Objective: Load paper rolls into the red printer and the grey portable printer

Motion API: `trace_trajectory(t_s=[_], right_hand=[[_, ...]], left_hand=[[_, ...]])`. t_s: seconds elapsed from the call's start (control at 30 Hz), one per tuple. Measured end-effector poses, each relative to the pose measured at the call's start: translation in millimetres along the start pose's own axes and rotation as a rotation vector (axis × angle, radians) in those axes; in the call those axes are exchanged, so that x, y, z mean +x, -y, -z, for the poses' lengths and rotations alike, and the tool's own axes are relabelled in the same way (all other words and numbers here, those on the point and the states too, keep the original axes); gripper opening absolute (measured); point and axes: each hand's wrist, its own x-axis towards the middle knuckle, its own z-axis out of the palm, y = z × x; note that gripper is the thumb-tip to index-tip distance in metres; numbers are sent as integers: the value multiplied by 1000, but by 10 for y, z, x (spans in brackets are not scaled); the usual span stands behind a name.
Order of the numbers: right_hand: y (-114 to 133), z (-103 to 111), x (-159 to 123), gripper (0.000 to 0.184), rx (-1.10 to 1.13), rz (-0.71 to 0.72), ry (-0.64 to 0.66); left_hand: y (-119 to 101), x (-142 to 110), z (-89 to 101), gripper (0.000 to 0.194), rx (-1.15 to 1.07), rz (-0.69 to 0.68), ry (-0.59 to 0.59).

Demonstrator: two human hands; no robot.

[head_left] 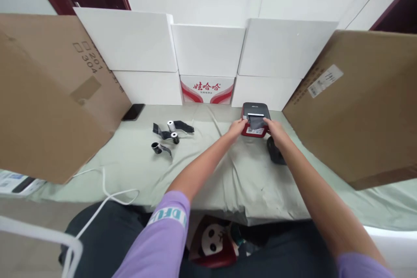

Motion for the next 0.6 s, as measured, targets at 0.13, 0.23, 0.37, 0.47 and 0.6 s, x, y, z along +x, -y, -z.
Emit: trace_trajectory(t_s=[0.13, 0.23, 0.37, 0.47, 0.6], right_hand=[[-15, -420, -759, 39, 1, 203, 188], [-107, -676, -1319, 51, -50, 280, 284], [-259, -936, -1732, 54, -63, 280, 422], [-312, -1035, -1819, 56, -59, 285, 458], [-330, -1013, -1798, 56, -34, 272, 494]], left_hand=[[69, -683, 725, 38, 64, -45, -97], [121, -1272, 1184, 38, 96, -85, -130], [209, -1720, 1578, 36, 123, -53, -208], [245, -1804, 1733, 34, 209, -23, -237], [180, -1801, 1796, 38, 258, 40, -234]])
